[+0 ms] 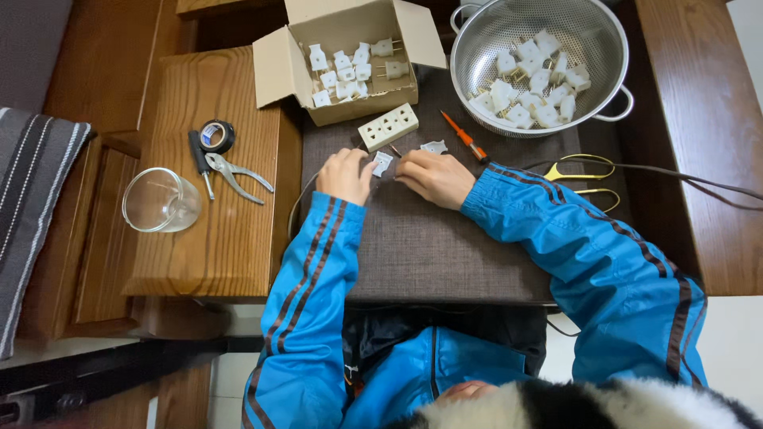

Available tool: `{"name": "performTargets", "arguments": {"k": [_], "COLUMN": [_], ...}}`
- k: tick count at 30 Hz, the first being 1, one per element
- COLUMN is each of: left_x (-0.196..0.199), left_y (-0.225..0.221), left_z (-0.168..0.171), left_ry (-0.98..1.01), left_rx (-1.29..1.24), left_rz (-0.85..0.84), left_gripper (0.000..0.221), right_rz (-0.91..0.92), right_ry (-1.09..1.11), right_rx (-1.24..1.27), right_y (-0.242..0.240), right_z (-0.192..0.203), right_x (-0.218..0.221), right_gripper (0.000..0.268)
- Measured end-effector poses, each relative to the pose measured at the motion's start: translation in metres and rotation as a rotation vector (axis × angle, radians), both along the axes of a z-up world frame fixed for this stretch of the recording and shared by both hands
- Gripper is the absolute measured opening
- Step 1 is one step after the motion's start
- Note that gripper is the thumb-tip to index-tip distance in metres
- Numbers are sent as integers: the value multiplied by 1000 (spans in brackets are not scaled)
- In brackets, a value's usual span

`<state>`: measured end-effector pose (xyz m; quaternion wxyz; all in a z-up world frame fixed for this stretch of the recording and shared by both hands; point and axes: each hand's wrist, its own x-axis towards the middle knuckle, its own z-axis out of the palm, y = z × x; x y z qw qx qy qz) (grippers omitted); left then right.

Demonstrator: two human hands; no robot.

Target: The person assembles electrical plugs by threading a wire through a casing, stripping the wire ends, and then using a screwdriver to secure the wire into a multi-socket adapter.

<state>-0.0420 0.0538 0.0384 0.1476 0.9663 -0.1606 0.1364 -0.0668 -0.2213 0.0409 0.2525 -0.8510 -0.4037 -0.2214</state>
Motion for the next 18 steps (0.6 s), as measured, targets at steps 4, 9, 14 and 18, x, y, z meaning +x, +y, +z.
{"name": "performTargets", "arguments": {"k": [4, 9, 14, 18], "left_x": [15, 36, 47, 61], "left_y": [-14, -21, -33, -48], "left_z": [-20, -24, 7, 29], "left_ry": [115, 324, 149, -57], "left_rx": [100, 92, -33, -437], "left_rz": [28, -73, -90, -246], "left_gripper": [35, 45, 24, 21], "right_rz": [-15, -48, -75, -82], "right_ry": [-25, 39, 151, 213], "right_rx": [2, 57, 260, 413], "right_y": [2, -2, -2, -4], "right_z": [-7, -5, -5, -14], "right_x": [-2, 2, 10, 14], "right_gripper": [9, 8, 14, 20]}}
